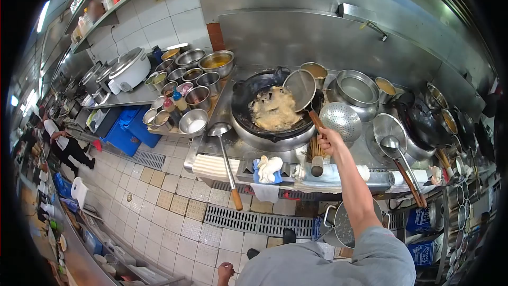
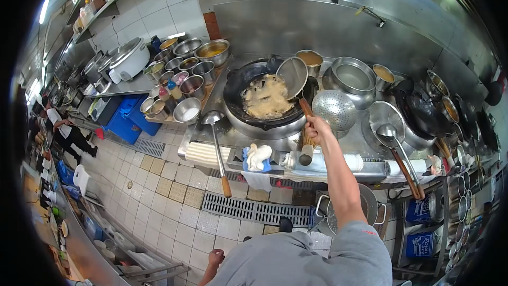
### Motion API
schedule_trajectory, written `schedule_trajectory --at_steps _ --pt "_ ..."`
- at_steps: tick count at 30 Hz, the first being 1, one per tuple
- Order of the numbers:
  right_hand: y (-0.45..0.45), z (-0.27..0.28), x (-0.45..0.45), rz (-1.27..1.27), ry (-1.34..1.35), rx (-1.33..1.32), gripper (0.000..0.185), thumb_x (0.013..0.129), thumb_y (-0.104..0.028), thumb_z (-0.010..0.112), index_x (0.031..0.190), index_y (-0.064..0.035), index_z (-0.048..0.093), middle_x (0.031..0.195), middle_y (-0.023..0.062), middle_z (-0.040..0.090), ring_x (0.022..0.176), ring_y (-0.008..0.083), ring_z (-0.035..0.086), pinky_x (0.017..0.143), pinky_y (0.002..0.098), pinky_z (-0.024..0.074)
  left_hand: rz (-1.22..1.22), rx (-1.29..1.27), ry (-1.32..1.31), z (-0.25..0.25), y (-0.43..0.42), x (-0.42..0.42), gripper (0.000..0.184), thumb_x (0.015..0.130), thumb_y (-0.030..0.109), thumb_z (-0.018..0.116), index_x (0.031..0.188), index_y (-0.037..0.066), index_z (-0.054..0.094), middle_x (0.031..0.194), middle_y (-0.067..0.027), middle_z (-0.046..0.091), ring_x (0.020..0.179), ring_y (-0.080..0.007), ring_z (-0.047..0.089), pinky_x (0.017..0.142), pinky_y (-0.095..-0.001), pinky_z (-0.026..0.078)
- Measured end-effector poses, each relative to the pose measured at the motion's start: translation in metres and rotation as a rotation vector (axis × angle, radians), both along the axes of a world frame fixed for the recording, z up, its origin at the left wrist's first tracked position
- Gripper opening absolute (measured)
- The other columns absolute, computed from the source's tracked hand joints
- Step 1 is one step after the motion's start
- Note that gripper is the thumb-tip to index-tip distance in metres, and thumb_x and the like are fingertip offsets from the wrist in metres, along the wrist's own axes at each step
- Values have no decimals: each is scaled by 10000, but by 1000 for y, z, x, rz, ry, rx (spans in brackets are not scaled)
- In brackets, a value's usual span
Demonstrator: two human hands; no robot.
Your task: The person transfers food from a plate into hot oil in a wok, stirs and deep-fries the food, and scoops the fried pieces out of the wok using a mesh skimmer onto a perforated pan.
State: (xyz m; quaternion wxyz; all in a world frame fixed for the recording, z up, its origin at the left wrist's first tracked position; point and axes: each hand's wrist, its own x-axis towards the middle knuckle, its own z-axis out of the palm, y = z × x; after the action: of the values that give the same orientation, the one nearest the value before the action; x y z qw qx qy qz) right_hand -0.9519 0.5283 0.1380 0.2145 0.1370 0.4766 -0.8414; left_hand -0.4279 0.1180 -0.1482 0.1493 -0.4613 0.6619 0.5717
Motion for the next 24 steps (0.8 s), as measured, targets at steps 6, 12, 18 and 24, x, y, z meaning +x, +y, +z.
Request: schedule_trajectory --at_steps 6,12,18,24 --pt "-37 -21 5 79 -217 -293 106 933 -196 443 908 -122 370 640 9 405 386 23 243 271 157 159 -317 -296 -19 -8 0 35 317 708 244 664 941 30 679 812 -138 680 759 -231 651 655 -324 498" --pt "-72 -7 16 123 -255 -370 102 945 -192 434 936 -102 384 640 6 406 379 15 243 263 156 173 -361 -271 35 -63 -16 57 294 716 193 629 974 61 678 889 -163 672 808 -270 650 711 -337 498" --pt "-91 23 33 145 -15 -139 99 901 -137 499 917 -102 408 648 21 426 394 35 267 303 177 176 -398 -290 30 -67 -19 47 296 717 183 623 981 57 675 900 -164 671 810 -268 650 714 -337 498" --pt "-99 65 53 108 227 260 56 867 -95 525 885 -101 473 619 4 429 392 36 286 314 191 180 -444 -302 13 -70 -16 41 299 719 172 617 988 53 672 910 -165 670 811 -266 649 716 -336 497"
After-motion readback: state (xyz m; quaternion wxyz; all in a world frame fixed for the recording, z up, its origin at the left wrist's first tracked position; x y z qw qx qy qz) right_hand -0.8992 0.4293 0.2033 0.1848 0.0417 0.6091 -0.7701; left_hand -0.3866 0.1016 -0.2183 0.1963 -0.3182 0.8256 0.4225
